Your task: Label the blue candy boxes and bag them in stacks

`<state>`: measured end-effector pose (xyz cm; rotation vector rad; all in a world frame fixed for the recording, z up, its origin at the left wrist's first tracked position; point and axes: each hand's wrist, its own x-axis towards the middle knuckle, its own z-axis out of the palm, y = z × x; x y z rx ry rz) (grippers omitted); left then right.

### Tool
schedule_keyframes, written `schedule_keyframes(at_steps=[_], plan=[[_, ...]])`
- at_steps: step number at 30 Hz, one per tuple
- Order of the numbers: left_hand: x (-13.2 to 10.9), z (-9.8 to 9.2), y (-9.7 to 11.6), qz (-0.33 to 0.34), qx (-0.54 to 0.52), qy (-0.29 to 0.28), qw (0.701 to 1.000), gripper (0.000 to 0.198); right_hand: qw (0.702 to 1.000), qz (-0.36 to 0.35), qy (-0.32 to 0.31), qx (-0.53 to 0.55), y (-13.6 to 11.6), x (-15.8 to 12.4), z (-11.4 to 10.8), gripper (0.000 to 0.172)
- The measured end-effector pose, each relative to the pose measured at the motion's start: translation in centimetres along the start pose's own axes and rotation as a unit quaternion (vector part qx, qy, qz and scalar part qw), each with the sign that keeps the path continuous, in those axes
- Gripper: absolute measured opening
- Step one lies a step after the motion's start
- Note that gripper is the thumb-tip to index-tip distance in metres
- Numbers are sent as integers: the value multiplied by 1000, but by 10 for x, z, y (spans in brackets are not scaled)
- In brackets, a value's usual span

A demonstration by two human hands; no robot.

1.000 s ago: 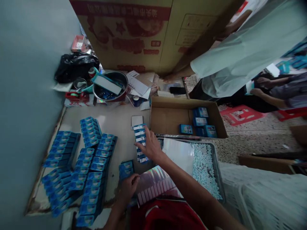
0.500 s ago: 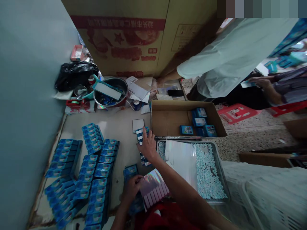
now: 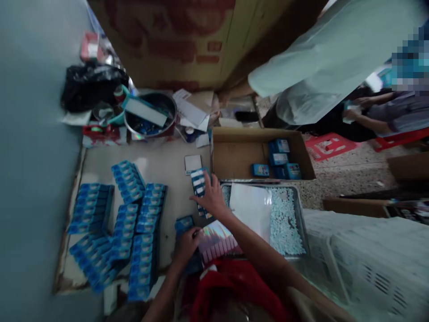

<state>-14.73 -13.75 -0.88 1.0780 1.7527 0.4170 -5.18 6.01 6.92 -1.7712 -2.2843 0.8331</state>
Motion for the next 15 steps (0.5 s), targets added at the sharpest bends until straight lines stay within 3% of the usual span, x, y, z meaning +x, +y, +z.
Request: schedule_keyframes(at_steps=[4, 8, 10, 15], plan=[[-1, 1, 3, -13, 25, -10, 1000, 27, 998, -14, 53, 27, 27, -22, 0, 124], [3, -4, 2, -18, 68, 21, 997, 28, 998, -6, 28, 61, 46, -37, 3, 125], [6, -7, 3, -1, 84, 28, 996, 26, 995, 15, 21, 99, 49, -38, 5, 117], [12, -8, 5, 39, 107, 16, 993, 21, 974, 123, -9, 191, 55, -27, 8, 76]])
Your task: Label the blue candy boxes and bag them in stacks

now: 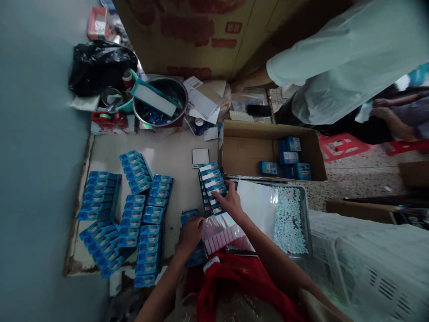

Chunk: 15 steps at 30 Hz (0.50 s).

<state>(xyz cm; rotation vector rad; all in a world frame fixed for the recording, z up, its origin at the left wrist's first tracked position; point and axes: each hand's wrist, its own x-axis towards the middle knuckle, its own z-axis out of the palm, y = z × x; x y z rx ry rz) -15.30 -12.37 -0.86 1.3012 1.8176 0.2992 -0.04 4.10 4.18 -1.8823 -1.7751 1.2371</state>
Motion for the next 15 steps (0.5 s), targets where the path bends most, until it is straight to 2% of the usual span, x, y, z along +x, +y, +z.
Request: schedule_keyframes(at_steps=[4, 11, 15], plan=[[1, 4, -2, -1, 7, 0, 1000, 22, 999, -4, -37, 23, 4, 11, -8, 67], [-3, 8, -12, -15, 12, 3, 1000, 27, 998, -61, -21, 22, 1, 10, -10, 66], [-3, 8, -12, -25, 19, -1, 1000, 26, 997, -72, -20, -9, 0, 13, -6, 61]])
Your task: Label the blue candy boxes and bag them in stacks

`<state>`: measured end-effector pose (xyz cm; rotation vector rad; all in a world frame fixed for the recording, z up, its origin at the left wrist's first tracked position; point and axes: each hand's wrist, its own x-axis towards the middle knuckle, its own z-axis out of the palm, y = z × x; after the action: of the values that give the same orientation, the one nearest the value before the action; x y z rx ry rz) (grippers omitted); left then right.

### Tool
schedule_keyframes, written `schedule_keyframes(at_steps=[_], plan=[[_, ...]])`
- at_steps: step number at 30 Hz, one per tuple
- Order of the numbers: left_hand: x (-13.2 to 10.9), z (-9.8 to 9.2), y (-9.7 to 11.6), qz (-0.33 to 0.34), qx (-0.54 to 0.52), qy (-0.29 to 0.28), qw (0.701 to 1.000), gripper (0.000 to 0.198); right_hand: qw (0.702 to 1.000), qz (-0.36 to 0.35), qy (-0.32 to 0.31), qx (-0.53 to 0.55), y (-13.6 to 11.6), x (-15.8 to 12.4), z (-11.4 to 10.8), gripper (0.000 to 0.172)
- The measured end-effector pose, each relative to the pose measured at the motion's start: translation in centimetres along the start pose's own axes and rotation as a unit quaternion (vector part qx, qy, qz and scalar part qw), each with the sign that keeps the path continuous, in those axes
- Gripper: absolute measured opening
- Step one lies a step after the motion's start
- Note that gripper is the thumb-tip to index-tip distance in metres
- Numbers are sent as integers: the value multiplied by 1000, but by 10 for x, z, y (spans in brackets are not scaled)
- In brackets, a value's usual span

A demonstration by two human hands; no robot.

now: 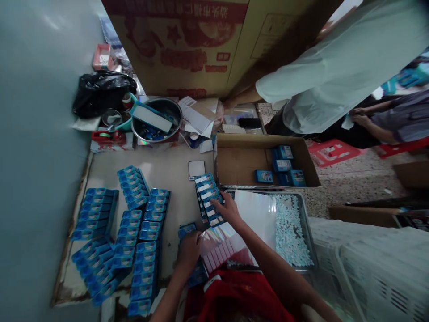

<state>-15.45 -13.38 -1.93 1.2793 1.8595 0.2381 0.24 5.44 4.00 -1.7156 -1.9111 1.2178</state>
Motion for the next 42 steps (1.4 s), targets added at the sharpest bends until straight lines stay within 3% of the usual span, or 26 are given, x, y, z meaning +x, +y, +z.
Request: schedule_keyframes(at_steps=[7, 15, 23, 28, 31, 35, 38, 40, 42], plan=[[1, -7, 7, -14, 14, -9, 1000, 26, 1000, -17, 15, -20, 7, 11, 11, 51], [1, -11, 10, -36, 11, -22, 999, 28, 1000, -18, 20, 4, 12, 13, 12, 57], [3, -2, -2, -12, 1, 8, 1000, 26, 996, -31, 46, 71, 11, 10, -9, 53], [5, -5, -1, -17, -29, 12, 999, 28, 987, -47, 90, 123, 9, -10, -20, 47], [6, -10, 2, -15, -54, 16, 998, 28, 977, -54, 142, 149, 23, -29, -17, 43], [-1, -16, 11, -20, -133, -7, 991, 28, 978, -33, 175, 108, 65, -56, -14, 40], [-21, -17, 25, -10, -161, -10, 987, 28, 988, -47, 129, 75, 98, -74, -21, 36], [-38, -17, 37, 0, -161, -8, 987, 28, 994, -98, 37, 32, 113, -82, -31, 34], [-53, -18, 49, 2, -160, -4, 987, 28, 981, -169, -80, -39, 119, -84, -45, 38]])
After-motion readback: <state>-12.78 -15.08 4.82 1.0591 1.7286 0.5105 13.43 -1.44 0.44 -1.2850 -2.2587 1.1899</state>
